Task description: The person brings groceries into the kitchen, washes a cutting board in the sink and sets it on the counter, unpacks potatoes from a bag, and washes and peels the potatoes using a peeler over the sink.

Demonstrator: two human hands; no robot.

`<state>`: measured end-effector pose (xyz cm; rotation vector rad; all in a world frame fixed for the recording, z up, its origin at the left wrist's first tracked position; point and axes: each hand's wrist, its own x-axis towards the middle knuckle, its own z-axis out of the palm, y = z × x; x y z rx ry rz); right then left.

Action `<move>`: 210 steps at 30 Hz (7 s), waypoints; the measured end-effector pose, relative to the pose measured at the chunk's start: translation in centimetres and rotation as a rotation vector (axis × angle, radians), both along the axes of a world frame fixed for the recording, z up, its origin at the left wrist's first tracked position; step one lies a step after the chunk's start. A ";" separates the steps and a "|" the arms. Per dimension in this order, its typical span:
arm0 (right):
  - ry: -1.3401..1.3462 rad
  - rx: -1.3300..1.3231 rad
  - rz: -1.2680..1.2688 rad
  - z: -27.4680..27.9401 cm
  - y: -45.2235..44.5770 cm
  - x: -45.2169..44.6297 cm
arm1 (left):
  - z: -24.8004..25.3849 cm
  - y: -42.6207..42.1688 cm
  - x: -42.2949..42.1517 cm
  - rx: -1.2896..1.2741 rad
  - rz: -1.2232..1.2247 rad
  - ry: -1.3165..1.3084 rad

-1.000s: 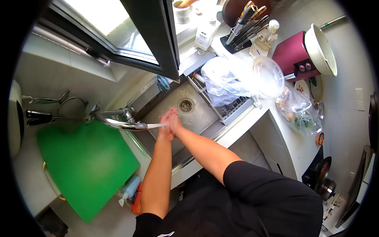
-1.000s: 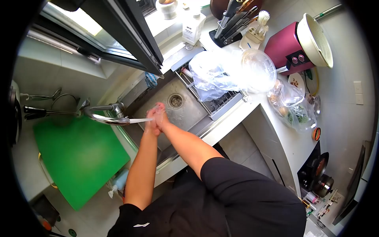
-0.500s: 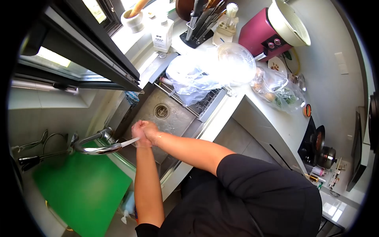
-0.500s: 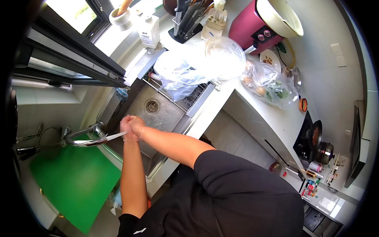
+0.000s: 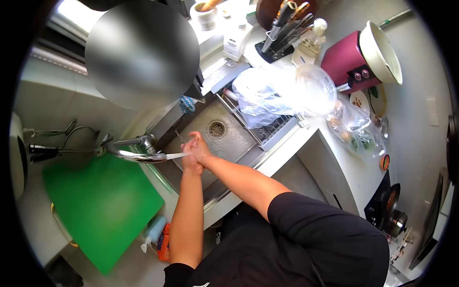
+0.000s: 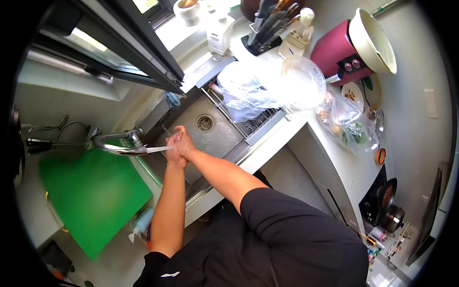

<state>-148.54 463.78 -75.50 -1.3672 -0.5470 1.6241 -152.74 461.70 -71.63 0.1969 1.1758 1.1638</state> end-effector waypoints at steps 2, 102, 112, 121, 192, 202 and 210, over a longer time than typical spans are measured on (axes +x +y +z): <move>-0.142 0.058 0.287 0.6 1.0 1.2 | 2.5 0.4 0.8 -0.115 0.306 -0.144; -0.792 0.490 0.939 12.3 -1.0 21.6 | 48.2 -14.4 -12.3 -0.263 0.156 1.086; -0.526 0.264 1.000 13.6 -0.5 19.3 | 45.4 -21.0 2.5 -0.043 0.520 0.660; -0.832 0.310 1.189 5.8 2.8 16.1 | 34.2 -21.2 6.4 0.123 0.709 0.284; 0.320 -0.489 0.477 -1.0 1.9 5.2 | 17.3 -16.2 2.9 -0.459 -0.213 0.125; 0.646 -0.611 0.397 1.2 2.2 6.4 | -2.8 5.0 1.3 -0.242 -0.134 0.551; 0.246 -0.305 0.153 -2.3 2.4 3.1 | -3.9 1.9 3.6 -0.172 0.396 -0.001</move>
